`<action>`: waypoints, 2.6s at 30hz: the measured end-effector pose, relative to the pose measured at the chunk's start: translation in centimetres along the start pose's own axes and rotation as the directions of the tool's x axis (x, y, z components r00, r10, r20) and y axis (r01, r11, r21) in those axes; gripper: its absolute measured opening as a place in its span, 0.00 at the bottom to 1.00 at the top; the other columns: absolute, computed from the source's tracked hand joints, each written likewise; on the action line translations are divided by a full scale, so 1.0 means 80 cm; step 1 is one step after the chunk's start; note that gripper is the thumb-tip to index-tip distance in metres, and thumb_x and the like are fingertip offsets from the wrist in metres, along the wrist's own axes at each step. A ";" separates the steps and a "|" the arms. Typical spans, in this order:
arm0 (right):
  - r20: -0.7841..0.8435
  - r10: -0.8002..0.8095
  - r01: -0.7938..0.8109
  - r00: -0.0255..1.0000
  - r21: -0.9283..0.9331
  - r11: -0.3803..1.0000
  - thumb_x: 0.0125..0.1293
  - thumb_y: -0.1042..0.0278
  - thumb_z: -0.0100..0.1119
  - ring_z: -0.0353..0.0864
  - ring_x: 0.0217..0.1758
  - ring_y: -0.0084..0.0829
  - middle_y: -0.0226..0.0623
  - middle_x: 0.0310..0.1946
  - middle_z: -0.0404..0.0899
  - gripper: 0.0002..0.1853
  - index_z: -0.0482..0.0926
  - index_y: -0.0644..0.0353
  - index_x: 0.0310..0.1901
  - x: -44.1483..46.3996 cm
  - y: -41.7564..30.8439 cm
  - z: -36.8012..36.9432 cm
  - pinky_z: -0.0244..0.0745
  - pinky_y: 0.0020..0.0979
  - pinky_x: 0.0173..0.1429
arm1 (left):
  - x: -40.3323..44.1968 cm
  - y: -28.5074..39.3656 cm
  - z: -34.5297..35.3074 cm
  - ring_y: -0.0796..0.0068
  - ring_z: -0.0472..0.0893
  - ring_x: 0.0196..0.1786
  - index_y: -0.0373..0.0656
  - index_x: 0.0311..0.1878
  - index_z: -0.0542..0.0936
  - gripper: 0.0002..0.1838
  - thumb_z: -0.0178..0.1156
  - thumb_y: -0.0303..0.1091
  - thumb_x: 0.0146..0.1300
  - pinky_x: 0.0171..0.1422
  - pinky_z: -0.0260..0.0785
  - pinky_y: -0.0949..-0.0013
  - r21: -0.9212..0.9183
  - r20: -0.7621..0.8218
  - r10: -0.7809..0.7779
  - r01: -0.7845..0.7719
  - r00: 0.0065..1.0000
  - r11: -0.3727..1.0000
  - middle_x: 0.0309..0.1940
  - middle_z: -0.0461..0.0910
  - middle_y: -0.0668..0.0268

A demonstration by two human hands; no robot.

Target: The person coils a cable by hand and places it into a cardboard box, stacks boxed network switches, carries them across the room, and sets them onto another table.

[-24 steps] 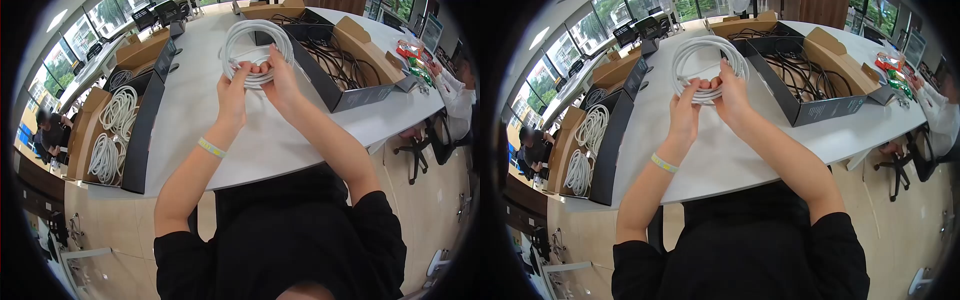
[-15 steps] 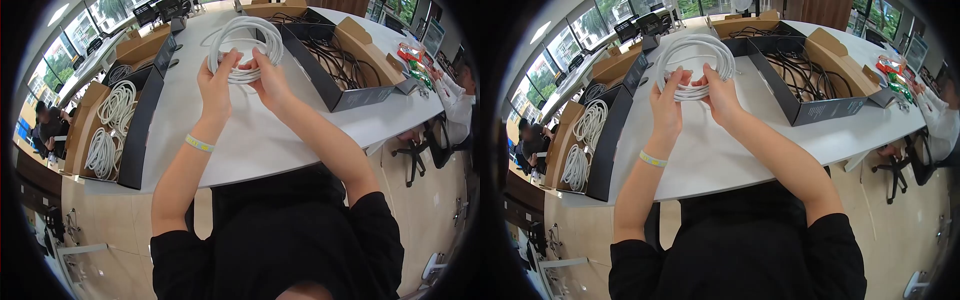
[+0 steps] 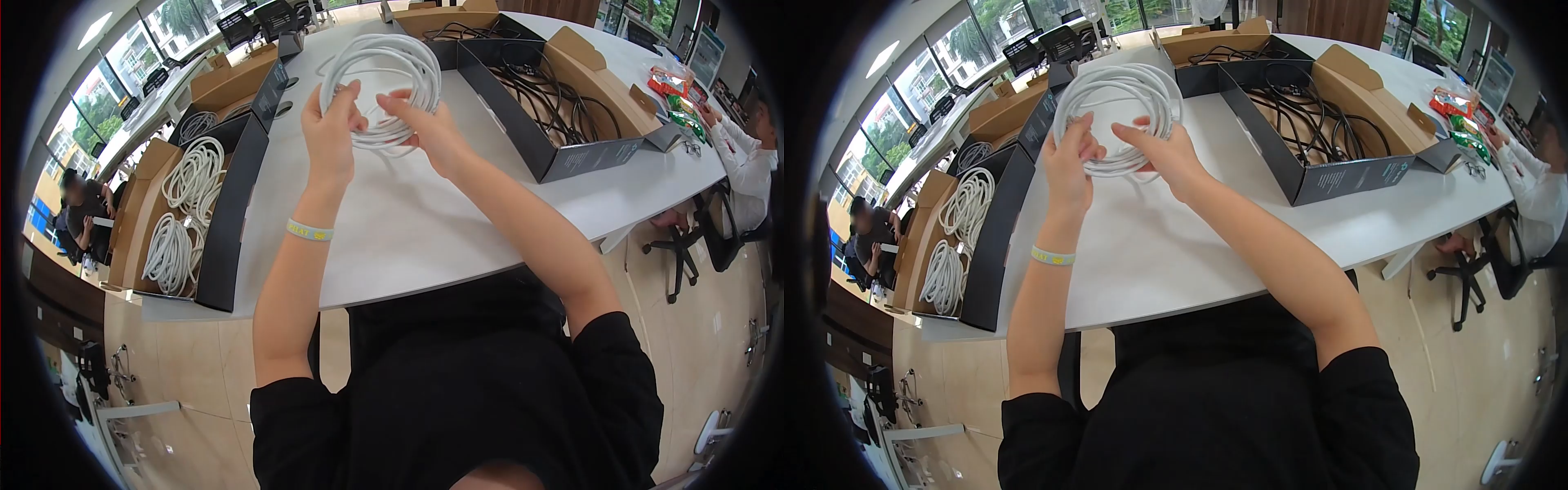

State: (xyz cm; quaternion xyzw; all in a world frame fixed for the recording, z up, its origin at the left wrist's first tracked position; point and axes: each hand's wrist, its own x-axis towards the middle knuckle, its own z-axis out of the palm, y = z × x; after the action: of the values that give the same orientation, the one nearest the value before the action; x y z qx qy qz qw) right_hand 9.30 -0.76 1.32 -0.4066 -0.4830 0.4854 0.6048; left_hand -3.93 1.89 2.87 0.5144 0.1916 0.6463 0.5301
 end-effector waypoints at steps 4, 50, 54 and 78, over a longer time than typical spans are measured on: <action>-0.038 -0.192 0.194 0.981 0.048 0.980 0.48 0.58 0.67 0.75 0.38 0.23 0.35 0.37 0.74 0.30 0.67 0.64 0.49 0.002 -0.006 -0.004 0.70 0.25 0.41 | 0.005 0.016 -0.010 0.82 0.65 0.18 0.38 0.28 0.74 0.05 0.58 0.29 0.53 0.26 0.62 0.75 0.341 0.031 0.118 -0.122 0.993 0.932 0.16 0.67 0.71; 0.185 -0.263 0.255 0.947 0.064 0.965 0.52 0.62 0.64 0.77 0.32 0.25 0.34 0.26 0.76 0.15 0.74 0.63 0.35 0.007 -0.022 -0.025 0.69 0.25 0.35 | 0.000 0.023 -0.009 0.87 0.66 0.20 0.40 0.39 0.75 0.07 0.54 0.26 0.57 0.24 0.59 0.80 0.677 0.276 0.213 -0.347 0.937 0.649 0.17 0.68 0.71; 0.176 -0.364 0.395 0.915 -0.578 0.714 0.50 0.62 0.66 0.77 0.38 0.25 0.36 0.32 0.77 0.20 0.72 0.65 0.41 -0.001 -0.024 -0.020 0.70 0.24 0.37 | 0.002 0.027 -0.015 0.80 0.68 0.21 0.41 0.40 0.75 0.10 0.53 0.23 0.53 0.27 0.62 0.77 0.706 0.429 0.274 -0.509 0.861 0.492 0.20 0.70 0.65; 0.024 -0.312 0.298 0.950 0.235 0.925 0.57 0.68 0.57 0.61 0.17 0.19 0.25 0.12 0.62 0.10 0.70 0.58 0.21 0.007 -0.024 -0.024 0.67 0.28 0.36 | -0.001 0.007 -0.008 0.84 0.72 0.36 0.38 0.38 0.76 0.13 0.61 0.37 0.54 0.44 0.61 0.78 0.330 0.234 -0.046 -0.035 0.971 0.943 0.30 0.75 0.69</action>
State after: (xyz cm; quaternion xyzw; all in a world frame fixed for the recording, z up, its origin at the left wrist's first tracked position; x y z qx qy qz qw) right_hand 11.60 -0.61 2.91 -0.2394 -0.4994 0.4498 0.7007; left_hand -4.76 1.85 3.02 0.6696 0.2340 0.5369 0.4567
